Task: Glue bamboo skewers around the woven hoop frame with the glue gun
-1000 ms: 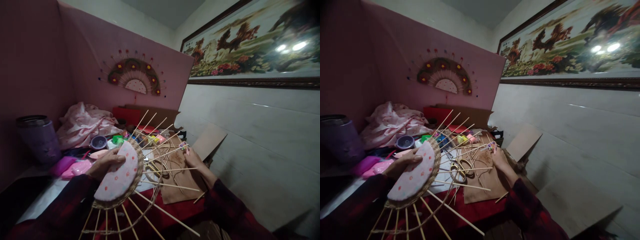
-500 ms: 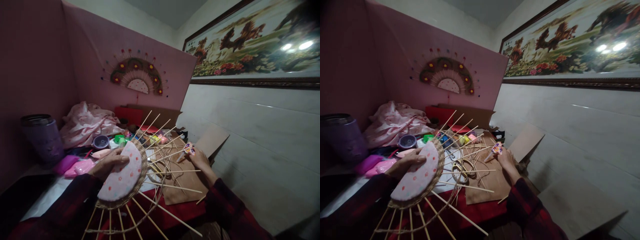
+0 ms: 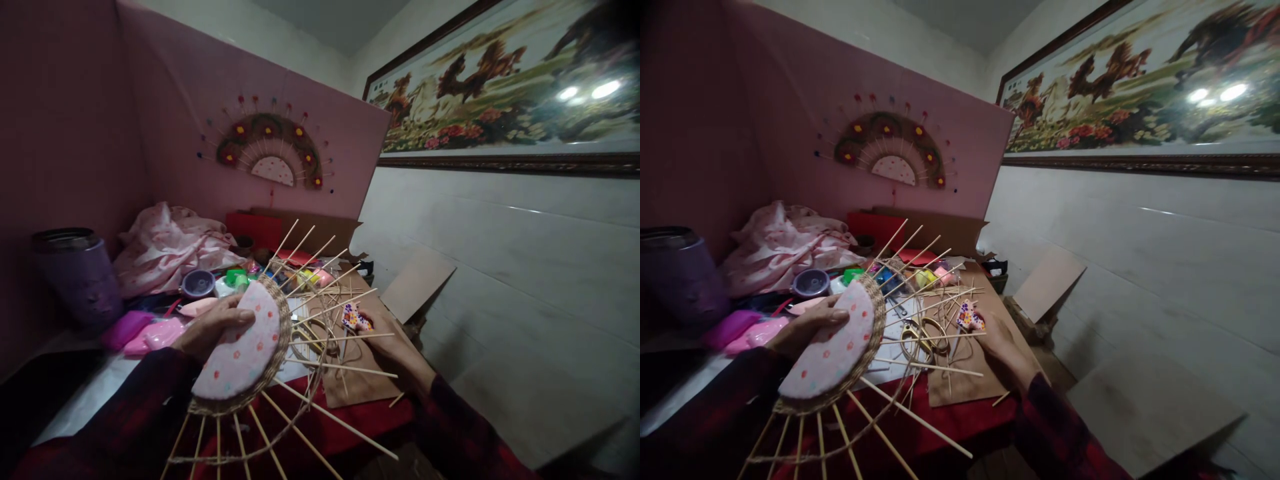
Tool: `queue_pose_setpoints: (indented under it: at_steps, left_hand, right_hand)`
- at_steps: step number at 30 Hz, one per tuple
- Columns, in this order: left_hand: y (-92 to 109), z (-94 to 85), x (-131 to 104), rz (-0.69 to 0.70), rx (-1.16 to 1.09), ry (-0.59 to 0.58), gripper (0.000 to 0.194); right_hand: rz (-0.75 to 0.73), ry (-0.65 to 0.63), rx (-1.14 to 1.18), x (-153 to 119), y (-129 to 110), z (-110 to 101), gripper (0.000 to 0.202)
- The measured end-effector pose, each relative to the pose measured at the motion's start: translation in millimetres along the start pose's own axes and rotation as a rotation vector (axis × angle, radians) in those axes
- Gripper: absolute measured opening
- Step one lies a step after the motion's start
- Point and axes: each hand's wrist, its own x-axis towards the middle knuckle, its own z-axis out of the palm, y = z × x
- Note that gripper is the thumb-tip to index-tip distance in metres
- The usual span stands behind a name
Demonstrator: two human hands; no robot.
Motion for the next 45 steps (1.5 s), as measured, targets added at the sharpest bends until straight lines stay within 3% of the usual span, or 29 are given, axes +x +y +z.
queue_pose_setpoints:
  at_steps: [3, 8, 11, 13, 17, 22, 29, 40, 45]
  left_hand:
    - [-1.4, 1.5, 1.8, -0.021, 0.013, -0.032, 0.037]
    - [-7.1, 5.6, 6.4, -0.023, 0.110, -0.052, 0.030]
    - [-11.1, 7.2, 8.3, -0.030, 0.156, -0.074, 0.027]
    - [-12.5, 8.4, 8.4, -0.050, 0.164, -0.095, 0.026]
    - [-13.3, 11.5, 7.5, -0.061, 0.183, -0.112, 0.020]
    - [-15.8, 12.3, 7.3, -0.047, 0.209, -0.147, 0.021]
    - [-15.0, 12.4, 8.2, -0.035, 0.256, -0.200, 0.027]
    - [-16.4, 13.2, 8.7, -0.039, 0.221, -0.202, 0.019]
    - [-16.8, 13.2, 8.9, -0.047, 0.223, -0.202, 0.023]
  right_hand:
    - [0.010, 0.045, -0.015, -0.2, -8.1, -19.7, 0.046]
    - [0.050, 0.266, 0.003, -3.2, -31.0, -81.8, 0.031]
    - [-0.120, 0.356, 0.271, -19.0, -63.5, -104.0, 0.024]
    - [-0.305, 0.279, 0.378, -29.3, -88.0, -104.2, 0.020]
    - [-0.507, 0.287, 0.203, -30.9, -122.1, -86.4, 0.016]
    - [-0.511, 0.295, 0.084, -14.7, -135.1, -70.9, 0.009]
    - [-0.483, 0.323, 0.164, -3.3, -138.1, -60.6, 0.011]
    - [-0.516, 0.401, 0.079, -10.5, -142.1, -63.8, 0.007]
    - [-0.562, 0.376, 0.120, -12.1, -142.0, -66.1, 0.009]
